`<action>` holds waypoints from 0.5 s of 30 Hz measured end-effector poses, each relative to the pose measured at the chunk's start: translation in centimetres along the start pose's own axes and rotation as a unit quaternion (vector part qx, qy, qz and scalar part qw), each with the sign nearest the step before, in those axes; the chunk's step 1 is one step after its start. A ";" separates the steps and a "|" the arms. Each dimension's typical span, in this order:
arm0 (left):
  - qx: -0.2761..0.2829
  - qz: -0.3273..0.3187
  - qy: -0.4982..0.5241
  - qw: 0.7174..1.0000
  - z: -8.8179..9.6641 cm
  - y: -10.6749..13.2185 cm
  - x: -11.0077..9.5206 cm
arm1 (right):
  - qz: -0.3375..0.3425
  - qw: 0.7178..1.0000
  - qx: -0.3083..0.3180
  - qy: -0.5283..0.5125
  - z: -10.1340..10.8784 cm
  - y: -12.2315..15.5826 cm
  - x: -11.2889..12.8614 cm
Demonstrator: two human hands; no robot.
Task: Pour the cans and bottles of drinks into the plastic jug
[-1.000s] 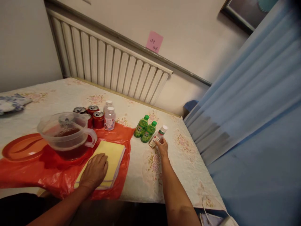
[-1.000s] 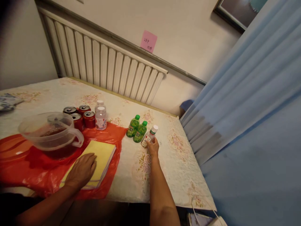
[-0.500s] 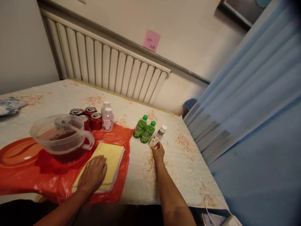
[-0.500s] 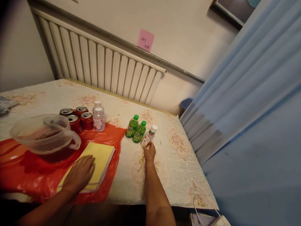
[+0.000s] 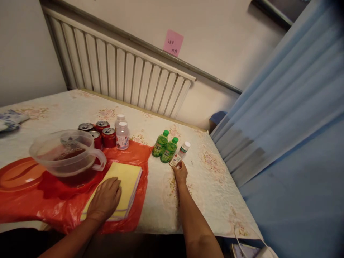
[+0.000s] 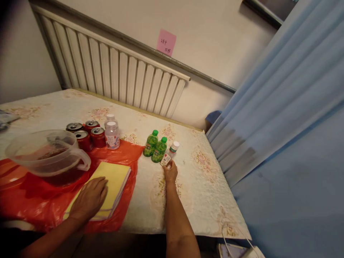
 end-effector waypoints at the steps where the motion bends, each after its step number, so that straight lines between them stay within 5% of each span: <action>1: 0.001 0.001 0.001 1.000 0.0 0.0 0.0 | 0.000 1.000 -0.001 0.001 0.0 0.0 0.0; 15: -0.001 -0.005 -0.012 1.000 0.2 -0.1 -0.2 | 0.004 1.000 0.000 -0.007 0.1 0.3 0.4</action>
Point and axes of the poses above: each hand's wrist, its own y-axis away from the middle knuckle, its own z-axis out of the back of the hand, x = y × z, the point moved 4 cm from there along -y, towards the middle knuckle, and after that the axes turned 8 degrees about -z, right-handed, at the moved point
